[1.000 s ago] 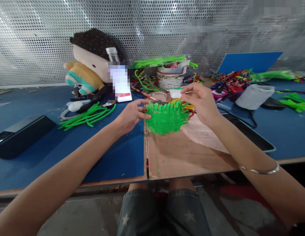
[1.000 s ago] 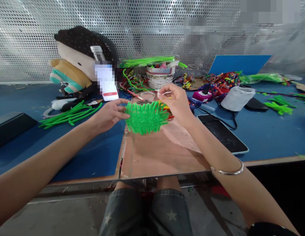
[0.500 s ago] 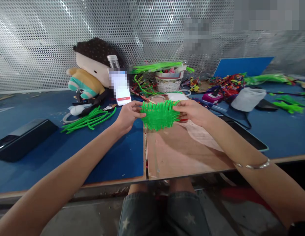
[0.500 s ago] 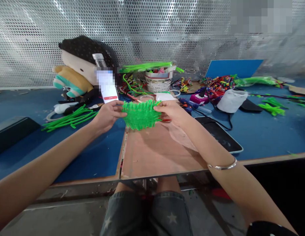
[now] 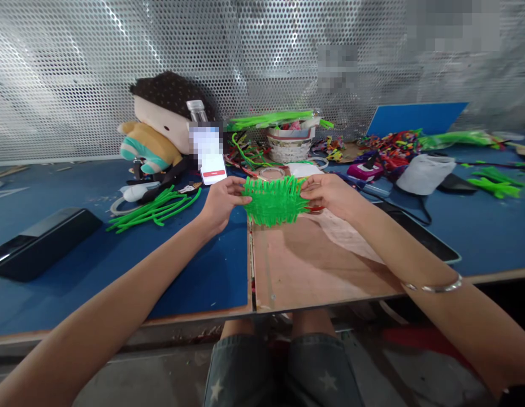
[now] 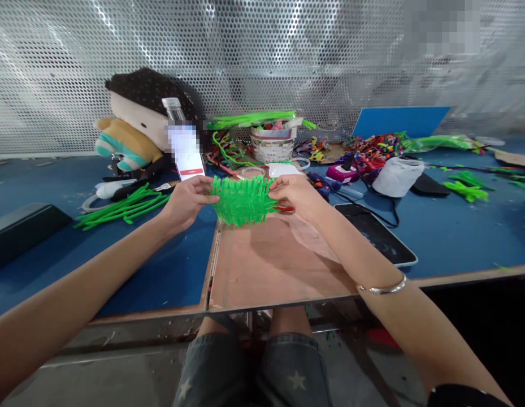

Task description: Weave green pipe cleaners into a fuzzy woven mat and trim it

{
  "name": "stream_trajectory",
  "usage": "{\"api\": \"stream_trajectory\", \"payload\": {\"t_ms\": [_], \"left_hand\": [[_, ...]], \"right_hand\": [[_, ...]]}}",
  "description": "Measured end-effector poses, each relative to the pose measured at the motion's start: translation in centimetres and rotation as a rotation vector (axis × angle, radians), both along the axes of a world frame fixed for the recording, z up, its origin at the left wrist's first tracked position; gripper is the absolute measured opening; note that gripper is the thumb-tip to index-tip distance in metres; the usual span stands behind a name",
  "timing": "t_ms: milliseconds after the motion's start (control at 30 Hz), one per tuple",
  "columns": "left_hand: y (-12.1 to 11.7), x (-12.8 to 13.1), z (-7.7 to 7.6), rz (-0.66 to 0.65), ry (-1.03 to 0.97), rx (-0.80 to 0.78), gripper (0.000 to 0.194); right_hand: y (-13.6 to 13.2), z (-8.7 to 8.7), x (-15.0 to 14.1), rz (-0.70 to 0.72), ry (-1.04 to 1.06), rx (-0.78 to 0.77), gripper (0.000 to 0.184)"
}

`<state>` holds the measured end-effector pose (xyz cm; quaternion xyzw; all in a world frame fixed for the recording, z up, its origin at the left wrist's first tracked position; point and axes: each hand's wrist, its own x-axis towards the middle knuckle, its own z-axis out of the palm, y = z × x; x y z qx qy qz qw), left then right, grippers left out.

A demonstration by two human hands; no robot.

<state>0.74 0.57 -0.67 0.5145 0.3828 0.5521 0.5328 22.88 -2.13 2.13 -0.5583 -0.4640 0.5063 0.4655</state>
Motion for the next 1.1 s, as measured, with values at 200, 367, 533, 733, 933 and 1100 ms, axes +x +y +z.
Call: {"api": "stream_trajectory", "payload": {"t_ms": [200, 367, 533, 733, 933, 1100], "left_hand": [[0.1, 0.1, -0.1, -0.002, 0.025, 0.021, 0.032], [0.0, 0.0, 0.0, 0.006, 0.076, 0.037, 0.033], [-0.2, 0.0, 0.0, 0.015, 0.122, 0.038, 0.032], [0.0, 0.3, -0.3, 0.072, 0.113, 0.065, 0.030], [-0.6, 0.3, 0.1, -0.097, 0.084, 0.025, 0.026], [-1.1, 0.4, 0.2, -0.220, 0.098, -0.047, 0.023]], "right_hand": [[0.3, -0.4, 0.1, 0.094, 0.073, -0.088, 0.008], [0.7, -1.1, 0.2, 0.163, -0.012, -0.045, 0.014], [1.2, -1.7, 0.3, 0.079, -0.132, 0.081, 0.022], [1.1, -1.6, 0.0, 0.012, -0.235, 0.232, 0.026], [0.8, -1.6, -0.1, 0.015, -0.114, 0.274, 0.025], [0.3, -0.8, -0.3, 0.079, -0.016, 0.220, 0.021]]}}
